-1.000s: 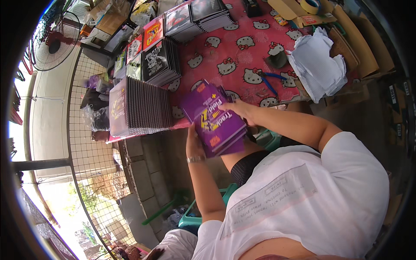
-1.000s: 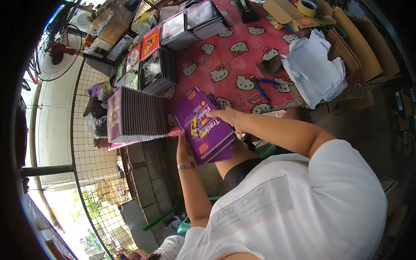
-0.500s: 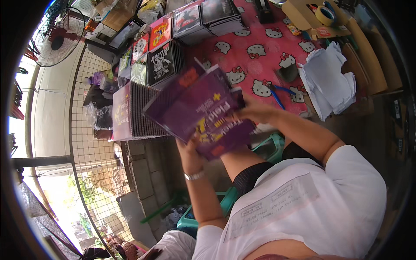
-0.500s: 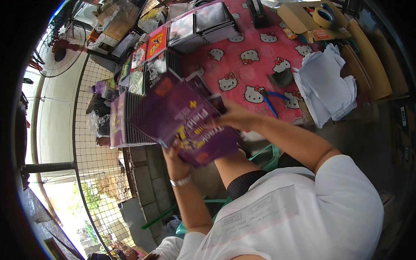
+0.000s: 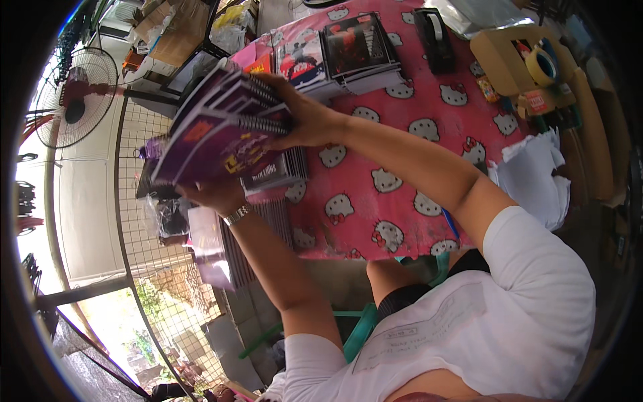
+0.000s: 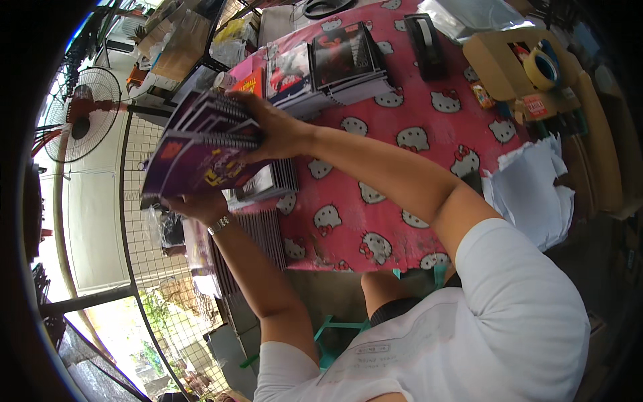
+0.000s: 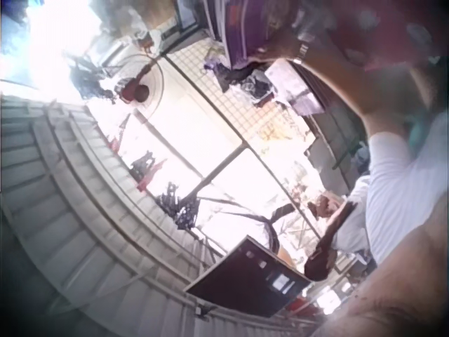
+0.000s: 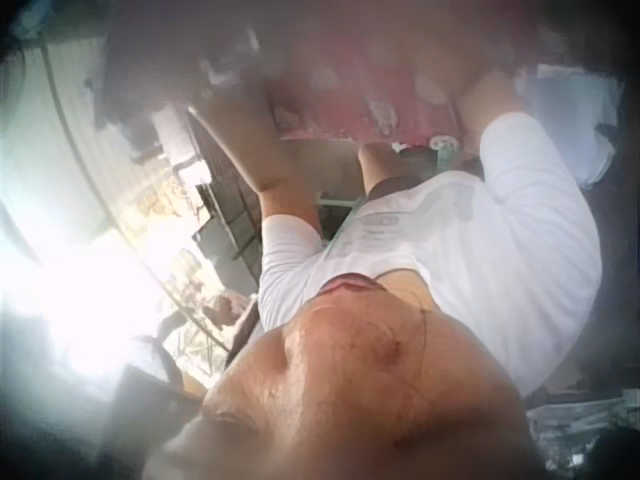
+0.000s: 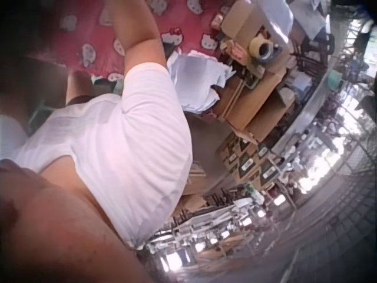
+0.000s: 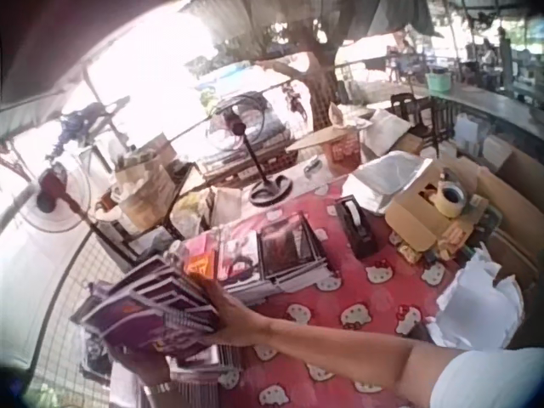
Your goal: The person binds books by inserting a plastic spiral through the pre-punched holes of a book cover and stack of pages, then crimps the ends of the spiral using a tool.
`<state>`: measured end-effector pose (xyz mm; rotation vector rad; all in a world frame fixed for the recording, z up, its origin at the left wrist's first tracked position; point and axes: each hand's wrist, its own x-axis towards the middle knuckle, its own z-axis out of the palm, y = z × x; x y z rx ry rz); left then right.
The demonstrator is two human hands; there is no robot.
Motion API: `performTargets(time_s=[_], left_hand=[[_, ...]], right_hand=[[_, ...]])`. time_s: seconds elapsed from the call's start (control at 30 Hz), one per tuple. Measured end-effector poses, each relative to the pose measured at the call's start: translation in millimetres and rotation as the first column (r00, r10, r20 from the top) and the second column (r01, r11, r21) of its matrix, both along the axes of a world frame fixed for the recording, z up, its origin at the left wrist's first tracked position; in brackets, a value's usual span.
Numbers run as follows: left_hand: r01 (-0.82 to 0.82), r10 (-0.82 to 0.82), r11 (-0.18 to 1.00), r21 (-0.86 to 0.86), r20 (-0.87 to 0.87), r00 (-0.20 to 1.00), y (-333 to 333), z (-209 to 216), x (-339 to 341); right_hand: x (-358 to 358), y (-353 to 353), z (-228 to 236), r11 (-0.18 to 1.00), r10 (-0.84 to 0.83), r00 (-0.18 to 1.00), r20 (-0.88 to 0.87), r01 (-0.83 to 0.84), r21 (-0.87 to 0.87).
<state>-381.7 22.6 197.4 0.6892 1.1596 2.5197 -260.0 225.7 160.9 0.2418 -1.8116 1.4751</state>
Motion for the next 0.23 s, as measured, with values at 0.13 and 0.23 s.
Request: performTargets(time_s=[0.13,0.23], left_hand=[[-0.355,0.353,0.933,-0.054,-0.04,0.935,19.6,-40.6,-38.2],[-0.369,0.365,0.93,0.003,-0.143,0.92,14.5,-94.3,-75.1]], right_hand=[[-51.1,6.3,-32.5,0.995,0.041,0.999,0.006,-0.042,0.092],[-66.1,11.2,-57.1,0.978,0.161,0.979,0.123,-0.175,0.114]])
